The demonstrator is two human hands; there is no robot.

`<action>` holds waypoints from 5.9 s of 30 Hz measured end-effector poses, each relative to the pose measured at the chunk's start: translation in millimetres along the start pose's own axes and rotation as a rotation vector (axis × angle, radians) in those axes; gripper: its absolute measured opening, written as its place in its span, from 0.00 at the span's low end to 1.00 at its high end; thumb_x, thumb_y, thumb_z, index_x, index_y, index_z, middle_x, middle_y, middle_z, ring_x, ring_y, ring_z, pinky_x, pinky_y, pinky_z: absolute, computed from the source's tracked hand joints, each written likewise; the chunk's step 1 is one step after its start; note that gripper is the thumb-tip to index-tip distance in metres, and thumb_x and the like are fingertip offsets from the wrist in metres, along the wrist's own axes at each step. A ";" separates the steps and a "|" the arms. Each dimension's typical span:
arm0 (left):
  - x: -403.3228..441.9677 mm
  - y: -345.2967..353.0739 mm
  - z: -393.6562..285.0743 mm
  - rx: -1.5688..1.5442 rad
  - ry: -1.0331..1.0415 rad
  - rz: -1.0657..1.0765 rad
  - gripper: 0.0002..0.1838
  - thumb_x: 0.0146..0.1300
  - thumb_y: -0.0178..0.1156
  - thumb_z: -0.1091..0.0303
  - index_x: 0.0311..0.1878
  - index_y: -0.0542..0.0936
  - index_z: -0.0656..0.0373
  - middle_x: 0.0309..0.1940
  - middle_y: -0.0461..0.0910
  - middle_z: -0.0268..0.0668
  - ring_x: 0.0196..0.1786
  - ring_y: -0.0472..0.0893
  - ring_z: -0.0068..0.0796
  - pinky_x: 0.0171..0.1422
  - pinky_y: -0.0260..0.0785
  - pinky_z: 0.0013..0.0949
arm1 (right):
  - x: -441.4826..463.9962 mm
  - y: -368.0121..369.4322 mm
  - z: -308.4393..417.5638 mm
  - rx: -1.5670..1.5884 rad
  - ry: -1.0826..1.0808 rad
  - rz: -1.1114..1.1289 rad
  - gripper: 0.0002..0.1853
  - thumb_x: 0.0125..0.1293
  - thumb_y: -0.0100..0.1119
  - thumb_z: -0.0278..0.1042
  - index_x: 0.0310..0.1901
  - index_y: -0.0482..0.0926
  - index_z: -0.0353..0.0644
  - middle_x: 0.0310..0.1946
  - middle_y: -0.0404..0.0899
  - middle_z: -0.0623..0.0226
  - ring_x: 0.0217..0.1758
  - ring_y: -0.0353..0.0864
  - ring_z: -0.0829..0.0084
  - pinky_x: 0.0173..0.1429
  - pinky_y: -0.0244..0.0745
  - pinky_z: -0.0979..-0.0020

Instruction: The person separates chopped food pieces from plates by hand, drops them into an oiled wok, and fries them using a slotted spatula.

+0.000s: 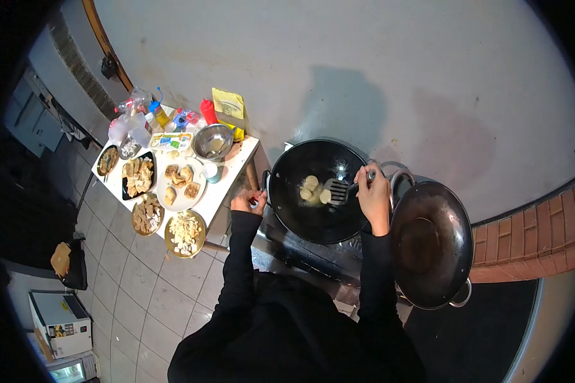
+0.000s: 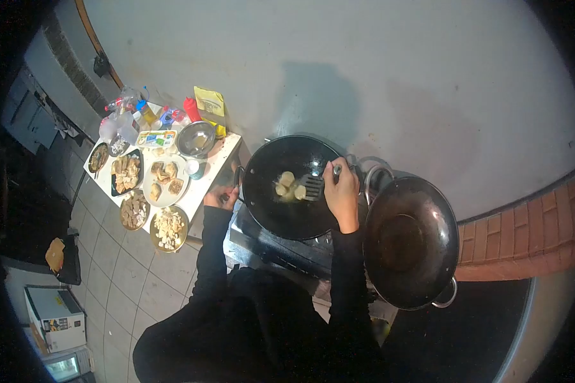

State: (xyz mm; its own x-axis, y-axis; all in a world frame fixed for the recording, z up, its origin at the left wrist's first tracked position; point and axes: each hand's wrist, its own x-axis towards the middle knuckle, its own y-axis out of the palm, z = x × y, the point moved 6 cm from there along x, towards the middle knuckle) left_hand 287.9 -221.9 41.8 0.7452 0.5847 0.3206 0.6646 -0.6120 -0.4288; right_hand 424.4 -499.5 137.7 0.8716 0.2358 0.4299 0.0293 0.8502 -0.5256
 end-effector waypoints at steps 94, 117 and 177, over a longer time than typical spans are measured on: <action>34.2 0.4 -12.2 0.092 0.022 0.491 0.14 0.53 0.69 0.62 0.23 0.81 0.63 0.16 0.73 0.36 0.17 0.71 0.26 0.23 0.61 0.30 | -5.4 19.3 13.9 0.227 0.337 -0.022 0.07 0.70 0.49 0.26 0.33 0.71 0.34 0.27 0.77 0.67 0.20 0.71 0.85 0.24 0.68 0.81; 23.5 -1.2 -18.9 0.185 0.016 0.411 0.13 0.56 0.68 0.62 0.28 0.82 0.64 0.16 0.73 0.37 0.18 0.71 0.28 0.24 0.62 0.32 | -36.7 -29.6 7.4 0.091 0.243 -0.113 0.07 0.66 0.53 0.26 0.31 0.71 0.35 0.20 0.75 0.64 0.19 0.75 0.74 0.25 0.67 0.73; 16.2 -2.1 -16.7 0.087 0.066 0.193 0.11 0.55 0.68 0.66 0.29 0.82 0.65 0.16 0.73 0.35 0.18 0.69 0.20 0.24 0.62 0.27 | -5.0 -12.0 19.4 0.116 0.077 -0.190 0.08 0.64 0.55 0.27 0.28 0.70 0.34 0.18 0.72 0.54 0.21 0.73 0.53 0.27 0.64 0.61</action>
State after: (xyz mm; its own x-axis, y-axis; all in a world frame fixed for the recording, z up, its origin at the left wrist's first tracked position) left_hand 299.5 -220.1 61.9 0.8623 0.4231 0.2783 0.5037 -0.6595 -0.5579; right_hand 410.2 -501.7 156.1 0.8908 0.0336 0.4531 0.1434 0.9254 -0.3507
